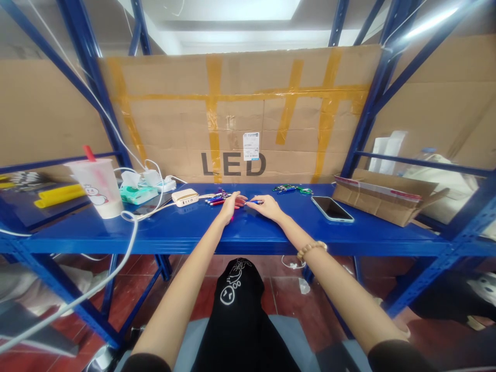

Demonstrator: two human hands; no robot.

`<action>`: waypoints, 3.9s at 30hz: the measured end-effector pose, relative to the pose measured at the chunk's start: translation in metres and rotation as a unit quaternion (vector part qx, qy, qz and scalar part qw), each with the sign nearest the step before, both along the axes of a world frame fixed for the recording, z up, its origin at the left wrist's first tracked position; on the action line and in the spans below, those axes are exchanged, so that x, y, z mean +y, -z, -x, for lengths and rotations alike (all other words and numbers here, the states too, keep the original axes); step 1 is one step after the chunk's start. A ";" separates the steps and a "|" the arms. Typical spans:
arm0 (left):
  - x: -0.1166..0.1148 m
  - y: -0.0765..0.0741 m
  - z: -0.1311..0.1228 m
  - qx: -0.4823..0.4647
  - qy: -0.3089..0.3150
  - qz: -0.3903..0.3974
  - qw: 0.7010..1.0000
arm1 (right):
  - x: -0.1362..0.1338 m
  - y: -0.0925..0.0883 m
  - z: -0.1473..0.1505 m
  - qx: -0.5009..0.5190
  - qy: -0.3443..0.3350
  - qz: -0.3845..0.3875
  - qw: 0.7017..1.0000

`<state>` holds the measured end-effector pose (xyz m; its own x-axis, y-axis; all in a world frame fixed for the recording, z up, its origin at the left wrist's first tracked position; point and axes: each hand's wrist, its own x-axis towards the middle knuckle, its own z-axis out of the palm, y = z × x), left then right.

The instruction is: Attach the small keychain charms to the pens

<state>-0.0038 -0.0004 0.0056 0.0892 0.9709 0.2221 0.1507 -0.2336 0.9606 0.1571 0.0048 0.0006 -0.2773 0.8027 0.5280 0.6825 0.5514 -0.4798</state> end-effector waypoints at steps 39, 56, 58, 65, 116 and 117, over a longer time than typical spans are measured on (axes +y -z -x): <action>-0.001 0.001 0.002 0.003 0.010 -0.007 1.000 | -0.002 -0.002 -0.001 -0.017 -0.005 0.001 1.000; 0.000 0.002 0.002 -0.022 0.006 0.000 1.000 | -0.012 -0.008 0.001 -0.026 0.004 0.022 0.999; 0.000 0.002 0.002 -0.017 0.004 0.000 1.000 | -0.013 -0.009 0.002 -0.027 0.007 0.026 0.999; -0.005 -0.001 0.002 -0.003 -0.001 -0.008 1.000 | -0.014 -0.010 0.002 -0.032 0.005 0.020 0.999; -0.001 0.002 0.002 -0.001 0.011 -0.007 1.000 | -0.006 -0.005 -0.001 0.008 -0.029 0.025 0.999; -0.001 0.002 0.002 0.002 0.012 -0.008 1.000 | -0.007 -0.005 0.000 0.009 -0.026 0.024 0.999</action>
<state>-0.0063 -0.0010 0.0038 0.1123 0.9650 0.2369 0.1480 -0.2520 0.9563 0.1576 -0.0017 0.0059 -0.3089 0.8126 0.4942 0.6447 0.5610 -0.5193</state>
